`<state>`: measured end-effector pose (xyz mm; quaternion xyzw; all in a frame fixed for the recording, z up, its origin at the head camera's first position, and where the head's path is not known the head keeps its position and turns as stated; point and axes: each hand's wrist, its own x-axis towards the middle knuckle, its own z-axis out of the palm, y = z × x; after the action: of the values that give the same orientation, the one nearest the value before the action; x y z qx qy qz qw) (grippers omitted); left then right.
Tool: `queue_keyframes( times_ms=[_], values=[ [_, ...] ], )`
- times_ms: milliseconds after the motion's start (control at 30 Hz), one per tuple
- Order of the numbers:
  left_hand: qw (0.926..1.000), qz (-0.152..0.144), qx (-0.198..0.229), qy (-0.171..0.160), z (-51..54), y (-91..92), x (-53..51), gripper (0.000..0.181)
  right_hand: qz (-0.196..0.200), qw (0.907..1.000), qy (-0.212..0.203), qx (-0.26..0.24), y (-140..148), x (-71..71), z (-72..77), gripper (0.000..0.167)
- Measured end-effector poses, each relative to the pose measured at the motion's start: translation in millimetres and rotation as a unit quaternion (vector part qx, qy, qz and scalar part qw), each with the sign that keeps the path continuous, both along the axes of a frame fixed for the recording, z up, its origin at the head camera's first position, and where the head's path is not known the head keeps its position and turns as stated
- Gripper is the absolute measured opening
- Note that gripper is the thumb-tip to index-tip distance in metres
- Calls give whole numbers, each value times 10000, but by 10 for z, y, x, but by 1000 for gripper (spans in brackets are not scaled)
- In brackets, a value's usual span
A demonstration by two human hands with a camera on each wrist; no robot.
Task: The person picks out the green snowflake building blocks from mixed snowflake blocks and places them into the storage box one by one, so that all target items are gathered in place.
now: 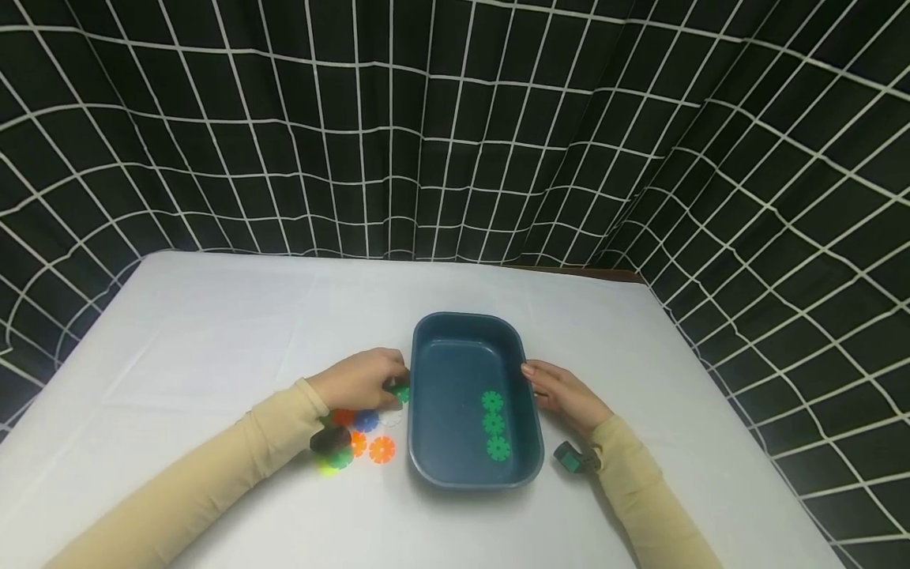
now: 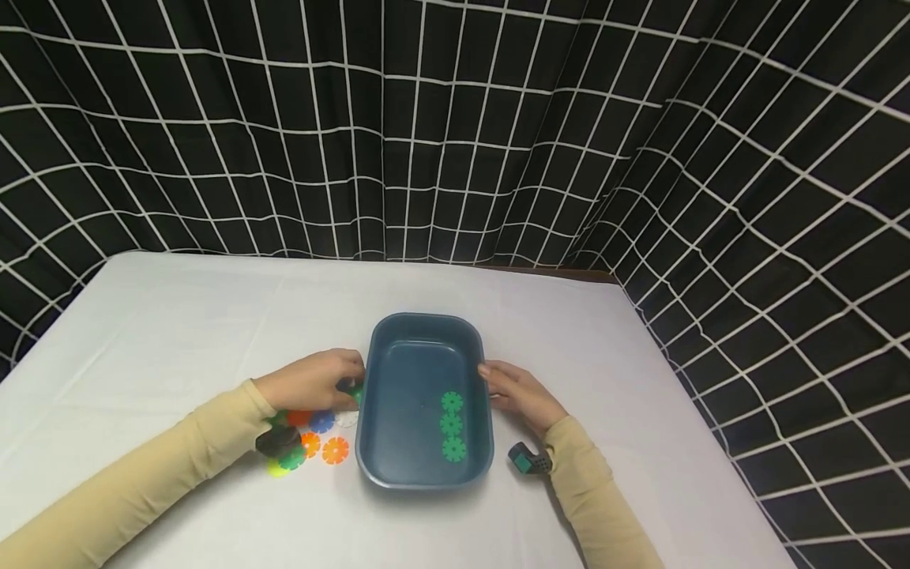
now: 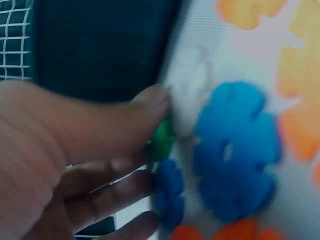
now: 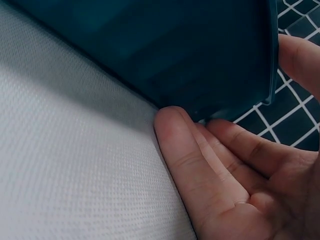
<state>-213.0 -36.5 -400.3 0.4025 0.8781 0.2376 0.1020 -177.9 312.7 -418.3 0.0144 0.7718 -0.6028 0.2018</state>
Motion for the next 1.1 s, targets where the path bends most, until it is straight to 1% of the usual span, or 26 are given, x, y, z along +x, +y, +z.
queue_keyframes(
  times_ms=[100,200,267,333,400,433,467,600,667,767,833,900,1000,1033,1100],
  values=[
    [9998,181,-23,86,-57,42,13,28,-20,10000,18,-15,2,2,-4,63],
    [9996,275,101,-32,-81,36,15,24,-28,10000,19,-37,0,4,-16,62],
    [9993,210,253,-153,-79,12,7,21,-16,10000,15,-59,1,6,-23,62],
    [9985,140,404,-352,-41,-30,-18,19,-3,9999,19,-102,-1,9,-28,61],
    [9968,129,516,-590,51,-88,-71,17,8,9999,29,-123,-5,8,-30,61],
    [9962,164,531,-678,121,-122,-107,16,16,9999,30,-141,-8,7,-29,61],
    [9952,233,559,-768,206,-155,-149,16,3,9999,32,-156,-10,5,-30,61],
    [9897,677,649,-1083,588,-266,-336,12,-53,9999,11,-142,-7,4,-24,61],
    [9837,744,857,-1397,759,-276,-417,11,-49,9999,29,-115,9,12,-17,61],
    [9718,689,1173,-1925,959,-216,-510,10,-47,9999,56,-72,24,26,-7,61],
    [9636,579,1376,-2216,1055,-134,-552,11,-21,10000,76,-49,29,35,-2,62],
    [9598,511,1487,-2325,1126,-28,-583,15,-37,10000,71,-41,30,39,-3,63],
    [9620,374,1457,-2279,1190,135,-637,24,-5,10000,70,-21,26,41,-2,64],
    [9640,342,1406,-2231,1206,191,-659,26,1,10000,71,-13,22,41,-1,65],
    [9657,276,1330,-2214,1238,298,-708,28,5,10000,65,26,17,39,5,66]
  ],
)
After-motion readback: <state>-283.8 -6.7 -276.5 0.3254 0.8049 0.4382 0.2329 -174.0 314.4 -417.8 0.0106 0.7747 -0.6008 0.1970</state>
